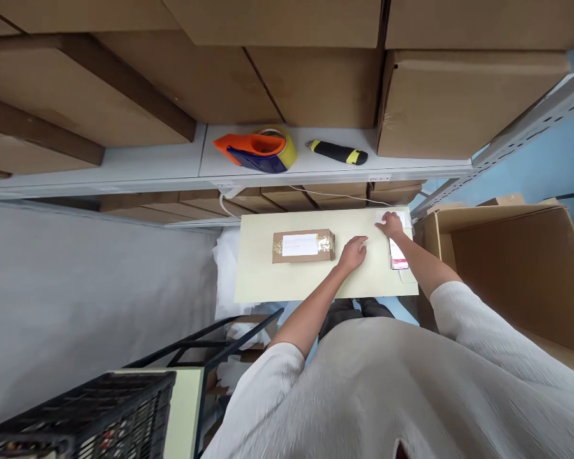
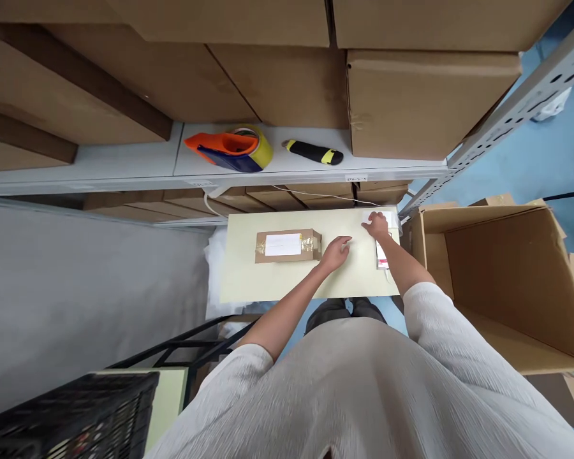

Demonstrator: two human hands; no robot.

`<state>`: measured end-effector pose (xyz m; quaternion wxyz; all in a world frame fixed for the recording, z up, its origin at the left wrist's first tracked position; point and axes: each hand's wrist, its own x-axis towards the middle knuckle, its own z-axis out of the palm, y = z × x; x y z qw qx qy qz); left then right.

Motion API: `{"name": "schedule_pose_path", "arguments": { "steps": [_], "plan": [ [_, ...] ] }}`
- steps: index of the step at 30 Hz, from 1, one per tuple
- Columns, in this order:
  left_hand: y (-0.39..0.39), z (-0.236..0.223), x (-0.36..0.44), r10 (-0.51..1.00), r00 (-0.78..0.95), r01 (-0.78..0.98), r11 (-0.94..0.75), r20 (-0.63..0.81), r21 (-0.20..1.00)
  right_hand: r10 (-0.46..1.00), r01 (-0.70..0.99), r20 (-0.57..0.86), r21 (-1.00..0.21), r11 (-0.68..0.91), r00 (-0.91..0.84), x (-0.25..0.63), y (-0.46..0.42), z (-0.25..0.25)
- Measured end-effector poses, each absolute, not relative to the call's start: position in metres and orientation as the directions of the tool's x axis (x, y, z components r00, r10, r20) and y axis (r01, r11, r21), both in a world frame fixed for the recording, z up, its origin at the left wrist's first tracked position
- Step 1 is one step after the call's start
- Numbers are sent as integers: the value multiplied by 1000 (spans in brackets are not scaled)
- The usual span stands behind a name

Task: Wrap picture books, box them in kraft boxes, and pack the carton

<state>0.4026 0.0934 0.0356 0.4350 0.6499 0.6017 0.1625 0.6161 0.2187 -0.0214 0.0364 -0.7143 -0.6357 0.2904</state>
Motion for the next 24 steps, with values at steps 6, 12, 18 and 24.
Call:
{"name": "schedule_pose_path", "arguments": {
  "steps": [6, 12, 18, 24],
  "plan": [
    [90, 25, 401, 908, 213, 629, 155, -360, 762, 931, 860, -362, -489, -147, -47, 630, 224, -30],
    [98, 21, 404, 904, 205, 597, 189, -376, 780, 917, 874, -391, -469, -129, -74, 633, 228, -19],
    [137, 23, 423, 902, 140, 538, 276, -407, 796, 932, 856, -346, -508, -91, -107, 642, 214, 16],
    [178, 31, 462, 910, 80, 581, 288, -406, 761, 963, 823, -229, -568, -15, -141, 662, 202, 51]
  ]
}}
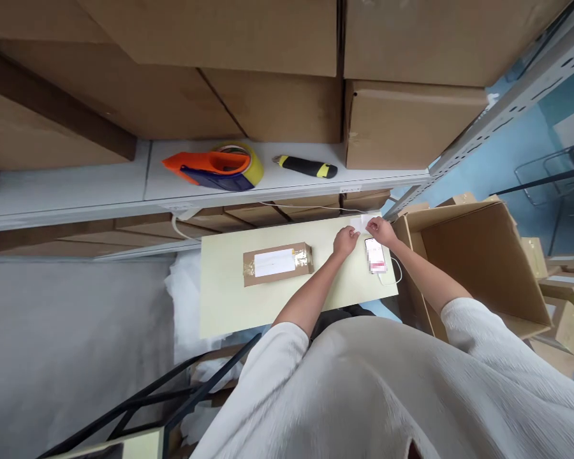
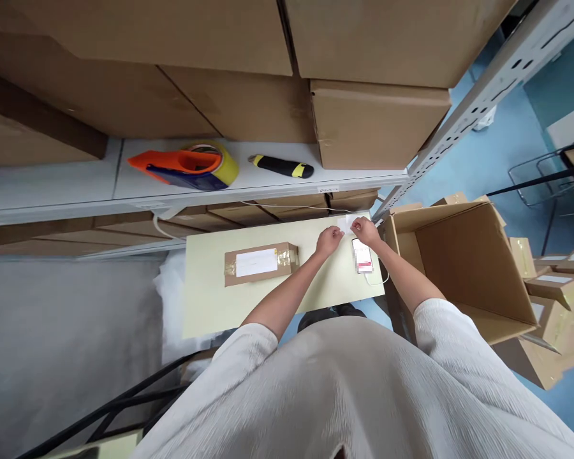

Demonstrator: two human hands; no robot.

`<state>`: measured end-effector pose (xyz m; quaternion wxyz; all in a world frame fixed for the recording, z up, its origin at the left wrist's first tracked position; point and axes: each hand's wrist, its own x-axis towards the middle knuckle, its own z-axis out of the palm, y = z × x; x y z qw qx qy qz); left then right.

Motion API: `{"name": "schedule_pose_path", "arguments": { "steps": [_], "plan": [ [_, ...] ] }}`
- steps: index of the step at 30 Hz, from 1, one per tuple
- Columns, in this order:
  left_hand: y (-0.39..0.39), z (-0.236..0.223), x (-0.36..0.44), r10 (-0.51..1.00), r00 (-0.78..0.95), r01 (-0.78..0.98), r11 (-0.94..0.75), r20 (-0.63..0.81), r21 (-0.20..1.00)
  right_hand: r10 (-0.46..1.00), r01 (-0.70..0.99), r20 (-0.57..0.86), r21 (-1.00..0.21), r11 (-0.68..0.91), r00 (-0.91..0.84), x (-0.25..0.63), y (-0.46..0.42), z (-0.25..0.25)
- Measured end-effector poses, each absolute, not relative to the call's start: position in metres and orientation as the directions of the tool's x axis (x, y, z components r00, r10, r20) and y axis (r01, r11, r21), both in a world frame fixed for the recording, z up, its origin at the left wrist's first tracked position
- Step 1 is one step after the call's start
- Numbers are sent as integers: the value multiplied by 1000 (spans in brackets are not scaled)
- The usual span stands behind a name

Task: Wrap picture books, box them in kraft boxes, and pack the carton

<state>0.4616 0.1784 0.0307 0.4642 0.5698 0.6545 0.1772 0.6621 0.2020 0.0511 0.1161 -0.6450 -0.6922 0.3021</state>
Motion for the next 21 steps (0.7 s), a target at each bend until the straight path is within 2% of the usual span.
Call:
{"name": "schedule_pose_path", "arguments": {
  "steps": [8, 15, 21],
  "plan": [
    [192, 42, 485, 924, 155, 627, 181, -349, 758, 965, 798, -240, -600, -59, -109, 671, 197, 64],
    [192, 48, 486, 926, 113, 656, 202, -359, 727, 964, 808, -258, -580, -104, -61, 679, 197, 64],
    [194, 48, 494, 922, 180, 628, 161, -344, 761, 965, 810, -248, -580, -80, -83, 678, 198, 64]
  ]
}}
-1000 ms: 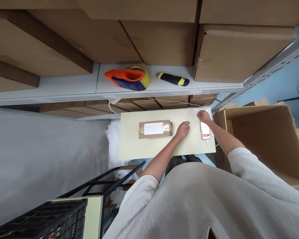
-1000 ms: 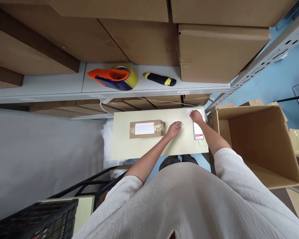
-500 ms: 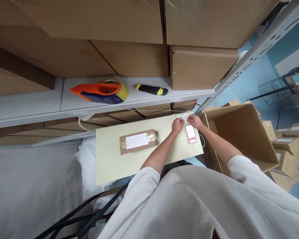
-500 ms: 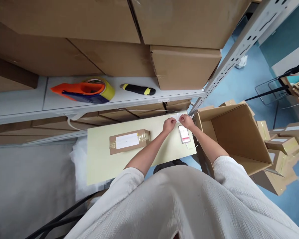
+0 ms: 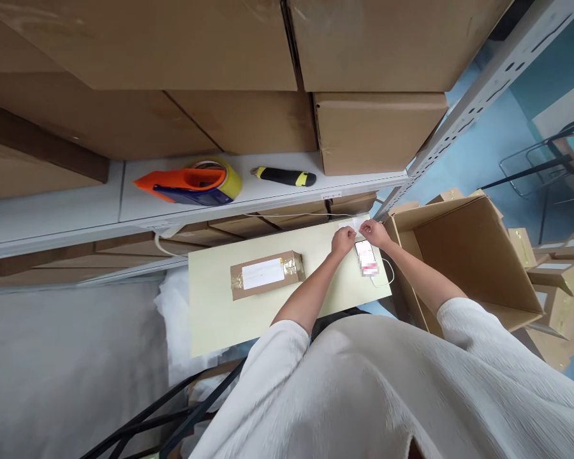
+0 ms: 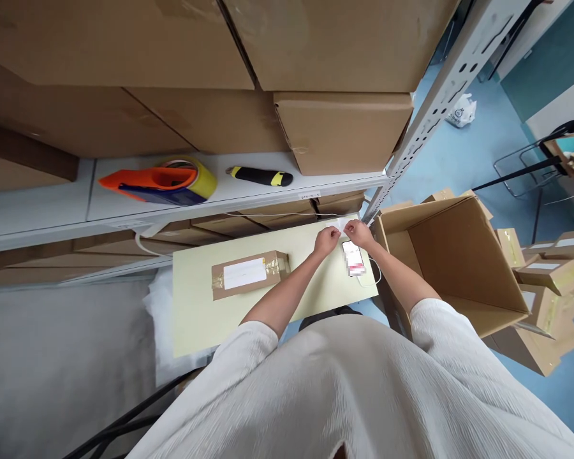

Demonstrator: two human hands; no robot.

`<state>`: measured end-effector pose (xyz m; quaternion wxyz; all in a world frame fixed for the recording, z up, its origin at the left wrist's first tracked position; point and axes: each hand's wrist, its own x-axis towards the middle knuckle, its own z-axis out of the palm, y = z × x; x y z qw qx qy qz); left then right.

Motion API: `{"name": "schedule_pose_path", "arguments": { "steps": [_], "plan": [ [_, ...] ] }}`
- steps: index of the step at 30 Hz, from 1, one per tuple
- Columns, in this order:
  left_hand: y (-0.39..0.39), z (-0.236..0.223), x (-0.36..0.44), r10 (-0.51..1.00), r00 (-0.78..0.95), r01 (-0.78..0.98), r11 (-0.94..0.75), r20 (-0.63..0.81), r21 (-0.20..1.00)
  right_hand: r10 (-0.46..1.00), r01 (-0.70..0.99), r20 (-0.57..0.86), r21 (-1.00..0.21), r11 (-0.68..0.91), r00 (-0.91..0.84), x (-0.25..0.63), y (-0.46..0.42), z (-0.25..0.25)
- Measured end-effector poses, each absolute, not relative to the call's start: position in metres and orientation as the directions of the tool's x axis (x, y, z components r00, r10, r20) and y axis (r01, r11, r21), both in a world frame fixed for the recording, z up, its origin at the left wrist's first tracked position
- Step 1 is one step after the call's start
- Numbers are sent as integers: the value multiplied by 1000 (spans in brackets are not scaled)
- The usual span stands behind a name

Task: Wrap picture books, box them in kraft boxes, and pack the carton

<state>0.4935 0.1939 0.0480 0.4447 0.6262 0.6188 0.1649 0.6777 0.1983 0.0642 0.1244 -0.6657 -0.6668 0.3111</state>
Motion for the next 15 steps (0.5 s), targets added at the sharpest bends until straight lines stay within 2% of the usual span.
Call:
{"name": "schedule_pose_path", "arguments": {
  "steps": [7, 11, 15],
  "plan": [
    [194, 47, 476, 897, 50, 722, 271, -439, 636, 979, 945, -193, -326, -8, -59, 703, 199, 69],
    [197, 48, 463, 869, -53, 719, 375, -492, 585, 970, 977, -238, -195, -88, 40, 716, 194, 75],
    [199, 51, 454, 849, -130, 690, 449, -513, 568, 952, 975, -276, -136, -175, 132, 725, 187, 75]
  ]
}}
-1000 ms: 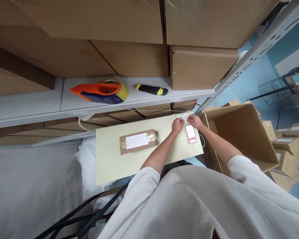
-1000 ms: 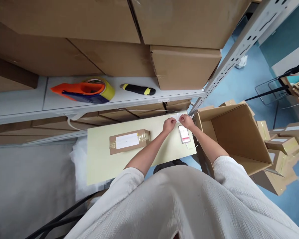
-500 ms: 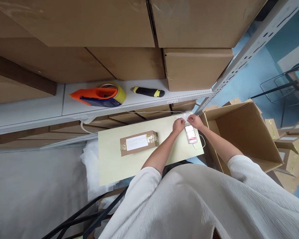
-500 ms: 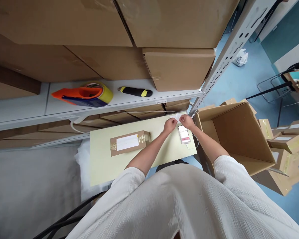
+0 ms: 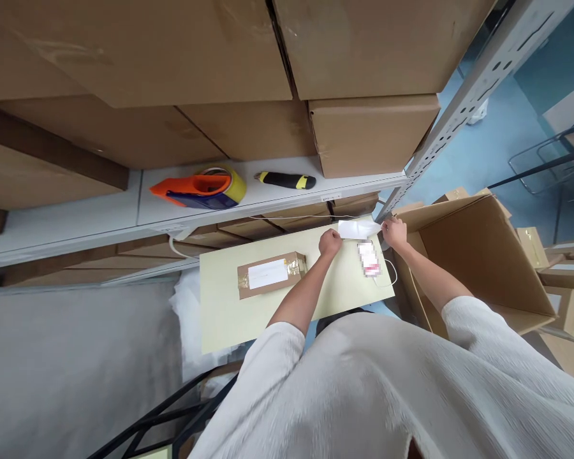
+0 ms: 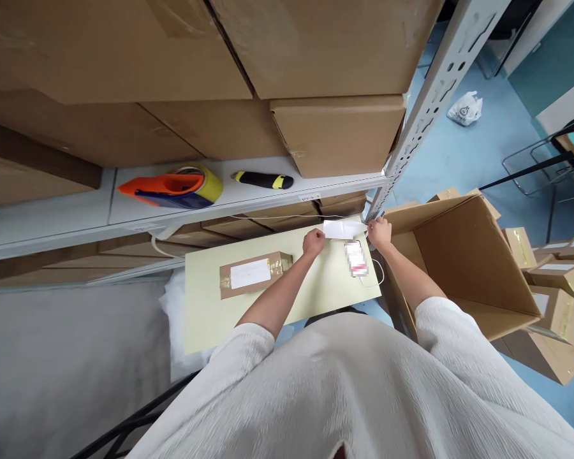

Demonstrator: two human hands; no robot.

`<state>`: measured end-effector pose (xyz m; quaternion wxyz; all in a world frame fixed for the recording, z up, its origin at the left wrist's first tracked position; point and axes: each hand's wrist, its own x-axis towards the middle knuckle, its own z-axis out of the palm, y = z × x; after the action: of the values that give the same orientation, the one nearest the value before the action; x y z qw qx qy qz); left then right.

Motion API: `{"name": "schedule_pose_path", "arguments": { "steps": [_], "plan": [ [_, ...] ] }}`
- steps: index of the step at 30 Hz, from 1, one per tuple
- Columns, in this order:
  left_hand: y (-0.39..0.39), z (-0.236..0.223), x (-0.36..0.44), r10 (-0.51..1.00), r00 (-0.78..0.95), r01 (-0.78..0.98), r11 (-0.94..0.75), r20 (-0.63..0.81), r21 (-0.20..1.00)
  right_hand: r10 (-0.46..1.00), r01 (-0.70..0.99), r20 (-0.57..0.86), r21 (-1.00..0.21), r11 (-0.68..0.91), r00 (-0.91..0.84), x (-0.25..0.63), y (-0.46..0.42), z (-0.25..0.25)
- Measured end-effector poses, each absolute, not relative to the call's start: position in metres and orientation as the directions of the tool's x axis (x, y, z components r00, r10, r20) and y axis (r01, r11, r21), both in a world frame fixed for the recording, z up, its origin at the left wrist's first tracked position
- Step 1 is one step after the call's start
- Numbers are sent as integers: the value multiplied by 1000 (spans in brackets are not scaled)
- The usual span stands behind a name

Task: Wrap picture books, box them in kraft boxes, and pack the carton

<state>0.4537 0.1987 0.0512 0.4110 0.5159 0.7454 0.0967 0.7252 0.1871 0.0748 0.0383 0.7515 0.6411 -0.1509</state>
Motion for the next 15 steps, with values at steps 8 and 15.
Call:
{"name": "schedule_pose_path", "arguments": {
  "steps": [8, 15],
  "plan": [
    [197, 59, 441, 826, -242, 645, 529, -509, 551, 947, 951, -243, -175, -254, 208, 744, 184, 61],
    [190, 72, 427, 833, -290, 604, 542, -472, 585, 953, 930, -177, -233, -283, 245, 753, 182, 50]
  ]
}}
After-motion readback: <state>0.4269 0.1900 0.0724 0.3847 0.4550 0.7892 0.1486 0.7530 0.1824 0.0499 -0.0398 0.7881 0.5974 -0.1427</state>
